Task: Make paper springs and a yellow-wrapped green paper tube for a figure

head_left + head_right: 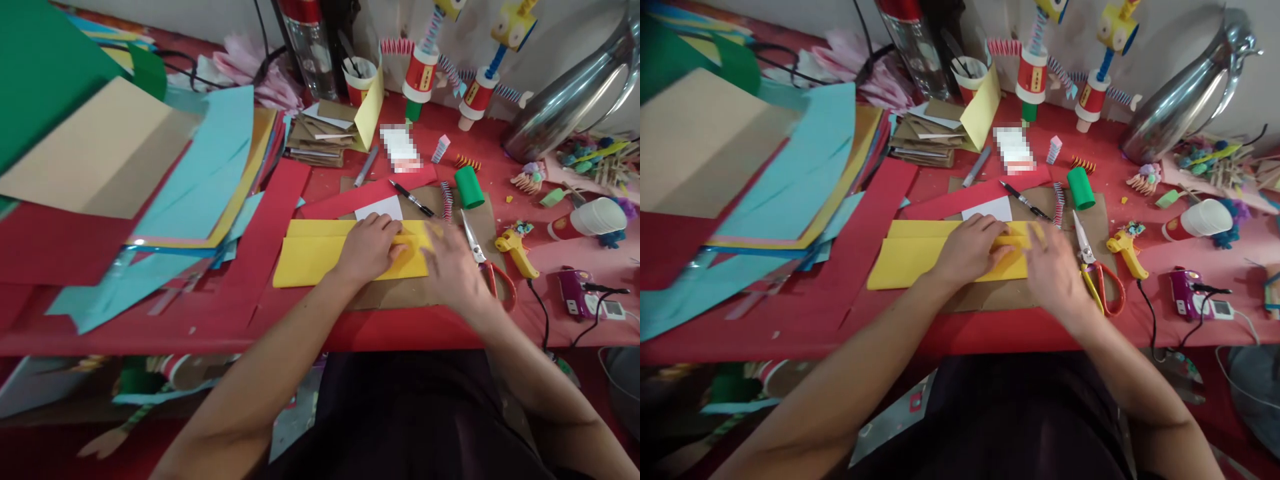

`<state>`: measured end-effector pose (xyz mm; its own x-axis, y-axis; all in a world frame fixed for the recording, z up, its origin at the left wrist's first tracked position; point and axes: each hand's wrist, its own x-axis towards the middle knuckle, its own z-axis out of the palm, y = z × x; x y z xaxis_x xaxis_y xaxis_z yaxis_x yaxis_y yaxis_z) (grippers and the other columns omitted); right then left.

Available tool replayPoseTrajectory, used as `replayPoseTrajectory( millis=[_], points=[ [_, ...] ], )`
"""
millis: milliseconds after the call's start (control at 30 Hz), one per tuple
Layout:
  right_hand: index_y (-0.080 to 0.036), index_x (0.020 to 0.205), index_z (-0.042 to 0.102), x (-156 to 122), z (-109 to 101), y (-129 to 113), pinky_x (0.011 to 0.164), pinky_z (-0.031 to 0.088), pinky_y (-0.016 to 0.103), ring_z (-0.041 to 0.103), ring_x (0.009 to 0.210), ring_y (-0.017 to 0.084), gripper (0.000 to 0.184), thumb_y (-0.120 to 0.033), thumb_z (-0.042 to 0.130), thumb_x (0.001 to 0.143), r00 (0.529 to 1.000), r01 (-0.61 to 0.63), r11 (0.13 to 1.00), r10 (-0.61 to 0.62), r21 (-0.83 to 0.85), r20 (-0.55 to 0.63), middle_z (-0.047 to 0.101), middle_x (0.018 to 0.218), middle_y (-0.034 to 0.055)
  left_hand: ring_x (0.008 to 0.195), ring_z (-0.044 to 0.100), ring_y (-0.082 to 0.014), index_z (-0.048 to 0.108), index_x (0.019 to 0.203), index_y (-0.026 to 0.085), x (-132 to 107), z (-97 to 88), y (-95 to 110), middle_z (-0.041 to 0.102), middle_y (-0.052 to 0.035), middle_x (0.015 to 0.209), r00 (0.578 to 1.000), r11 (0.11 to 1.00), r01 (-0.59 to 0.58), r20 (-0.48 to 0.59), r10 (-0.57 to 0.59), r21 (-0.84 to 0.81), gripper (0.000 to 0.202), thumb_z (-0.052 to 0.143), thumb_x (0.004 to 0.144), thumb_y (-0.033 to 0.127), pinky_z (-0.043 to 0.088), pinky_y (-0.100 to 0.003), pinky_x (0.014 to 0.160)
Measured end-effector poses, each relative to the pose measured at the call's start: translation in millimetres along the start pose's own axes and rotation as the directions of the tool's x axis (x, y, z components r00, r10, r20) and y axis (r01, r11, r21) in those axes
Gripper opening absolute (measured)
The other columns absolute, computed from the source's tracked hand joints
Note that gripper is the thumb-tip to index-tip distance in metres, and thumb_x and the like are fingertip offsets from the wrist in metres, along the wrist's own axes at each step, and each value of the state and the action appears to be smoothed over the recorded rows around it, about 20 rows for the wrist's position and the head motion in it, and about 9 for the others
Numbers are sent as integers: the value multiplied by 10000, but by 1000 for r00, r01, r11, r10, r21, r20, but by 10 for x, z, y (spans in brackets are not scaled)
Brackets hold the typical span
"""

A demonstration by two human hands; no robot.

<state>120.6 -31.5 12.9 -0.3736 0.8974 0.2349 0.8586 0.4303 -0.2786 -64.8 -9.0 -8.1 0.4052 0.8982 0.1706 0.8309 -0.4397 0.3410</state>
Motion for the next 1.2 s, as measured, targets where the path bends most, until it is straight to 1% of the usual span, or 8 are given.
replayPoseTrajectory(
  millis=[67, 200, 400, 500, 600, 733, 900, 1200],
  points=[
    [-76, 1364, 546, -152, 119, -212, 1123, 422, 505, 483, 1349, 304, 456, -164, 368, 953, 989, 36, 996, -48, 84, 141, 559, 1390, 215, 988, 585, -282, 646, 1044, 183, 0, 23, -6, 677, -110, 996, 1000, 1000, -9, -6, 9, 15, 187, 553, 886, 218, 494, -402, 827],
    [2, 1420, 476, -204, 323, -268, 1189, 336, 474, 372, 1446, 301, 507, -157, 321, 964, 980, -61, 996, 48, 62, 196, 453, 1512, 221, 981, 585, -276, 644, 1037, 172, 10, 68, -22, 671, -109, 990, 999, 1000, -21, -25, 21, 24, 178, 569, 890, 238, 492, -399, 847],
    [-4, 1459, 420, -217, 419, -192, 1205, 243, 517, 356, 1456, 313, 555, -259, 350, 971, 989, -45, 998, 51, -46, 138, 398, 1547, 213, 1046, 600, -281, 650, 1052, 160, -41, 73, 63, 673, -116, 1061, 998, 997, 32, -61, -27, 75, 213, 595, 897, 295, 491, -412, 907],
    [-9, 1448, 437, -252, 455, -196, 1187, 229, 558, 375, 1442, 332, 547, -273, 331, 980, 996, -15, 996, 22, -82, 85, 409, 1537, 224, 1208, 574, -260, 630, 1162, 130, -123, 116, 123, 655, -136, 1244, 998, 996, -8, -65, 13, 86, 277, 477, 960, 242, 457, -401, 1021],
    [-18, 1442, 452, -262, 479, -193, 1165, 220, 605, 384, 1431, 359, 537, -279, 315, 993, 998, 10, 994, -4, -108, 59, 415, 1528, 242, 1387, 454, -214, 526, 1356, 101, -237, 179, 114, 548, -126, 1454, 998, 996, -58, -36, 61, 71, 418, 333, 1007, 226, 345, -377, 1165],
    [-125, 1449, 481, -261, 474, -188, 1134, 223, 654, 368, 1433, 388, 496, -291, 333, 1006, 998, 28, 992, -21, -124, 60, 416, 1535, 226, 1467, 336, -221, 376, 1491, 111, -418, 167, -5, 414, -131, 1554, 996, 993, -75, 45, 71, 88, 549, 280, 1022, 378, 266, -420, 1217],
    [-154, 1454, 479, -262, 456, -193, 1117, 253, 654, 382, 1422, 398, 483, -306, 356, 1012, 997, 35, 986, -24, -162, 74, 410, 1531, 248, 1503, 243, -224, 338, 1520, 199, -649, 26, -209, 328, -76, 1604, 992, 991, -55, 118, 40, 124, 586, 258, 1012, 480, 178, -423, 1237],
    [-155, 1470, 449, -259, 461, -221, 1133, 240, 633, 353, 1441, 380, 493, -303, 383, 1004, 996, 7, 985, 9, -172, 89, 375, 1555, 237, 1510, 223, -216, 243, 1556, 182, -1153, -173, -527, 264, -83, 1628, 975, 984, 107, 180, -132, 142, 591, 268, 1012, 412, 203, -421, 1234]
  ],
)
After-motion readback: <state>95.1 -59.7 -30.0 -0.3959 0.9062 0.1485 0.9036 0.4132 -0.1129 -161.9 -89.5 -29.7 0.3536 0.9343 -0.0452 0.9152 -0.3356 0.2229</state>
